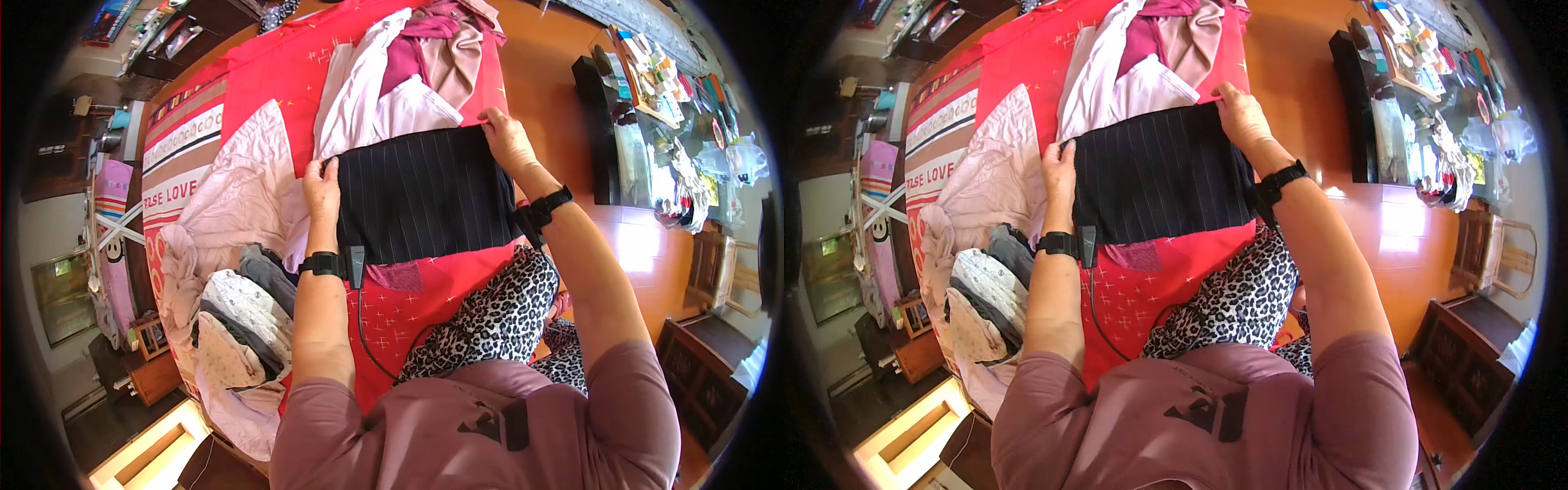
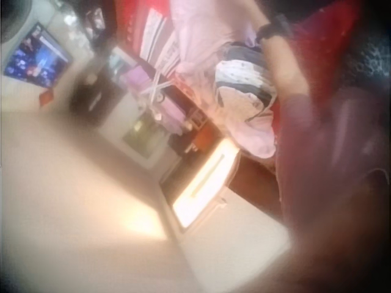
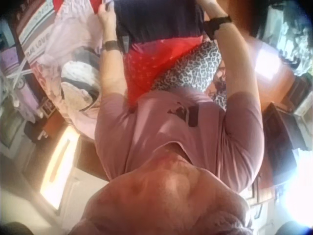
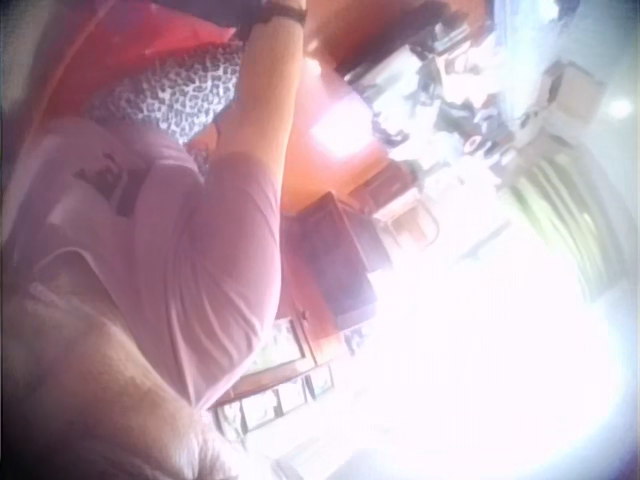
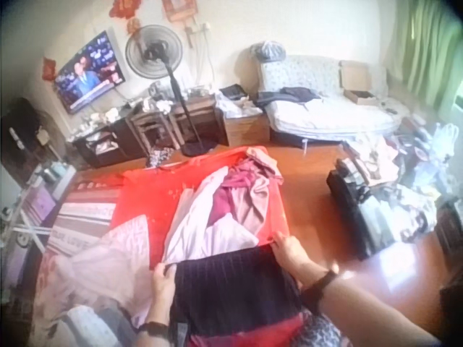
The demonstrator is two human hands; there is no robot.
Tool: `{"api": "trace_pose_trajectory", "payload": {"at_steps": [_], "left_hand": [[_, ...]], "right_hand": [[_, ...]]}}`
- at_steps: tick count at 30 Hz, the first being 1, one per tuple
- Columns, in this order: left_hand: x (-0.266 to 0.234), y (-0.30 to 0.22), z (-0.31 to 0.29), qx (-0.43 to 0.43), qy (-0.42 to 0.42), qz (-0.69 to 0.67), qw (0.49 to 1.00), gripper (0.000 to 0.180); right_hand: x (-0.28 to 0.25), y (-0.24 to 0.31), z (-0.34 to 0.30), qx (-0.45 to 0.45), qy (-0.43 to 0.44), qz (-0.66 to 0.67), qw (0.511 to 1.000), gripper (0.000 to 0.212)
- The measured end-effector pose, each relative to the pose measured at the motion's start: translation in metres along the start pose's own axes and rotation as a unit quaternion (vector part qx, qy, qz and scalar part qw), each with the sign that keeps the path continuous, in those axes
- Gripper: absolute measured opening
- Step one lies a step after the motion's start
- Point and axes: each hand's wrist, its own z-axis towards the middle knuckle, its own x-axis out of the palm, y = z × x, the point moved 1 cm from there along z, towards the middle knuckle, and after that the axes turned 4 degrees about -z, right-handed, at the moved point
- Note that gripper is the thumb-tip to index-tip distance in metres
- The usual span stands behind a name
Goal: Fold laundry on a bed including underwear and shirts.
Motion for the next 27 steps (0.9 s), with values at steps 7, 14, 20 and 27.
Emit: {"api": "trace_pose_trajectory", "payload": {"at_steps": [7, 14, 20, 27], "left_hand": [[0.015, -0.005, -0.007, 0.009, 0.013, 0.109, 0.994, 0.029], [-0.033, -0.013, -0.047, -0.081, 0.058, -0.137, 0.986, 0.048], [-0.052, -0.017, -0.109, -0.062, 0.013, 0.024, 0.998, 0.037], [-0.044, -0.009, -0.157, -0.092, -0.006, 0.051, 0.994, 0.034]], "right_hand": [[0.002, 0.0, -0.009, 0.006, -0.046, -0.052, 0.998, 0.028], [0.005, 0.093, -0.094, -0.206, 0.051, -0.106, 0.972, 0.06], [0.028, 0.098, -0.102, -0.148, 0.097, -0.211, 0.961, 0.065], [0.023, 0.07, -0.109, -0.098, 0.124, -0.233, 0.96, 0.064]]}}
